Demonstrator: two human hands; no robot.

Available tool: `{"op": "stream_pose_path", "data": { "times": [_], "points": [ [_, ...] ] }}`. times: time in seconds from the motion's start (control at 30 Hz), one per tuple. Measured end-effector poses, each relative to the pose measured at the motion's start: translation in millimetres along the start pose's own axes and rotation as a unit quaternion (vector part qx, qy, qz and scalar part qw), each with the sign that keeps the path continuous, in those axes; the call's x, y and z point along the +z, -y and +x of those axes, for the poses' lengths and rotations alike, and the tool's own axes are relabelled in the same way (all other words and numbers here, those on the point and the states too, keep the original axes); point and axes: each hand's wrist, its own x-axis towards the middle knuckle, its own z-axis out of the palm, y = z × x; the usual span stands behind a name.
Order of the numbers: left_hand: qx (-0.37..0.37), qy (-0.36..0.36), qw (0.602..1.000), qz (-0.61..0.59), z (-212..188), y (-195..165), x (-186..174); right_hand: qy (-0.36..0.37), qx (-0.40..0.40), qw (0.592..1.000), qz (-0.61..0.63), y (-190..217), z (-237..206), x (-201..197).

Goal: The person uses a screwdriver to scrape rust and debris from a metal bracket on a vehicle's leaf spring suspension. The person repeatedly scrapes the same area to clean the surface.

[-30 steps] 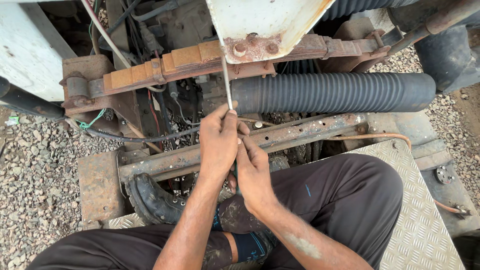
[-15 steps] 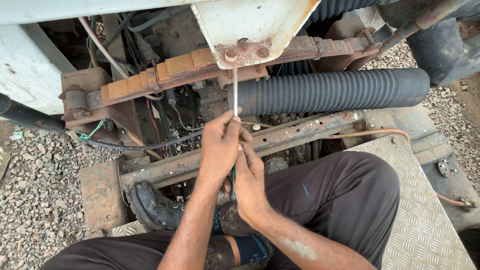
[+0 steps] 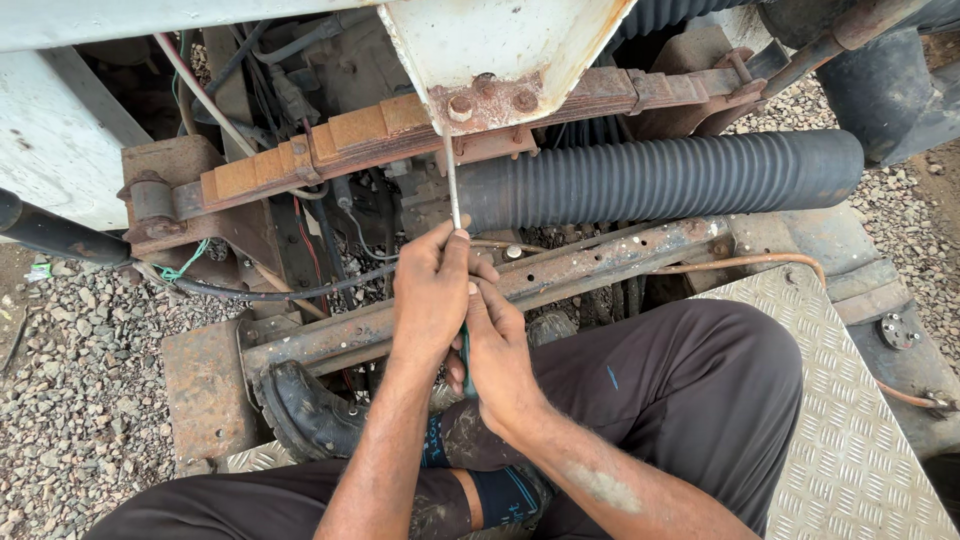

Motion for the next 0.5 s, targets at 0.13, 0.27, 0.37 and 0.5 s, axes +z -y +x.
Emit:
{"op": "stream_pose_path", "data": {
  "times": [0.13, 0.27, 0.37, 0.5],
  "points": [
    [0.001, 0.014, 1.0, -0.003, -1.4, -1.8, 0.6, -0.005, -0.011, 0.999, 0.032, -2.6, -0.4, 0.5],
    [0.038, 0.008, 0.998, -0.042, -5.3, -4.3, -1.4, 0.014, -0.008, 0.999, 0.043, -0.9, -2.6, -0.1],
    [0.054, 0.012, 0.997, -0.058, -6.7, -5.9, -3.2, 0.038, -0.019, 0.997, 0.067, 3.4, -2.9, -1.4],
    [0.083, 0.007, 0.991, -0.1, -4.9, -5.8, -5.9, 0.09, -0.023, 0.994, 0.057, 8.2, -1.6, -3.5]
  ]
}}
